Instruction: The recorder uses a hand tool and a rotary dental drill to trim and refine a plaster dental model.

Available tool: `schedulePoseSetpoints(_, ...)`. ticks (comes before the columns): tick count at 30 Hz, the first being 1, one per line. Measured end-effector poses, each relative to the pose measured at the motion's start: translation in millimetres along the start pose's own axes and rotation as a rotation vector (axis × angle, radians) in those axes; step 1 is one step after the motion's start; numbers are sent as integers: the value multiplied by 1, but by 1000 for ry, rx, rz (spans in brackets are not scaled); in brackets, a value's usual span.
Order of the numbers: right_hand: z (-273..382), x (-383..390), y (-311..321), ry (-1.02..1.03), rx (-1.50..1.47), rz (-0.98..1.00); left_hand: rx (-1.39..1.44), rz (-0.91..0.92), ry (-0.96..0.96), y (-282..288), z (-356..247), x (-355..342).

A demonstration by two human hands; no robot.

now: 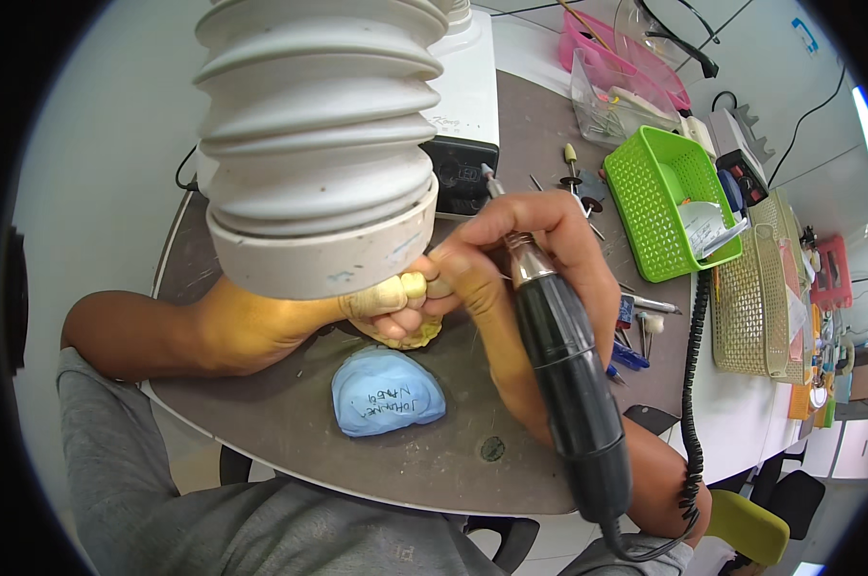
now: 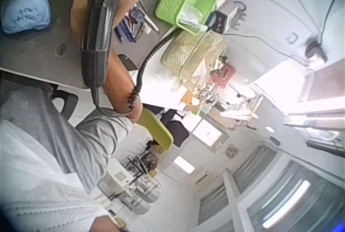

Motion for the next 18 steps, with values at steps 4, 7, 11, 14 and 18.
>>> schedulePoseSetpoints(4, -5, 4, 7, -79, -6, -35, -7, -31, -8, 5, 5, -4)
schedulePoseSetpoints(7, 4, 6, 3, 73, 98, 53, -33, -18, -49, 4, 2, -3)
schedulePoseSetpoints(11, 1, 7, -4, 86, 30, 48, 14, -86, 7, 6, 3, -1)
schedulePoseSetpoints(14, 5, 7, -5, 102, 82, 35, 32, -76, -36, 5, -2, 0)
schedulePoseSetpoints(18, 8, 7, -3, 176, 163, 37, -31, -73, -34, 7, -2, -2)
Point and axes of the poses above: each hand's wrist, its own x-axis away from the middle knuckle, its own y-axis out of the back of the hand, z = x × y, the point moved 8 cm from there along -x, towards the middle knuckle, and after that the axes turned 8 degrees about -x, right-handed, at the moved point
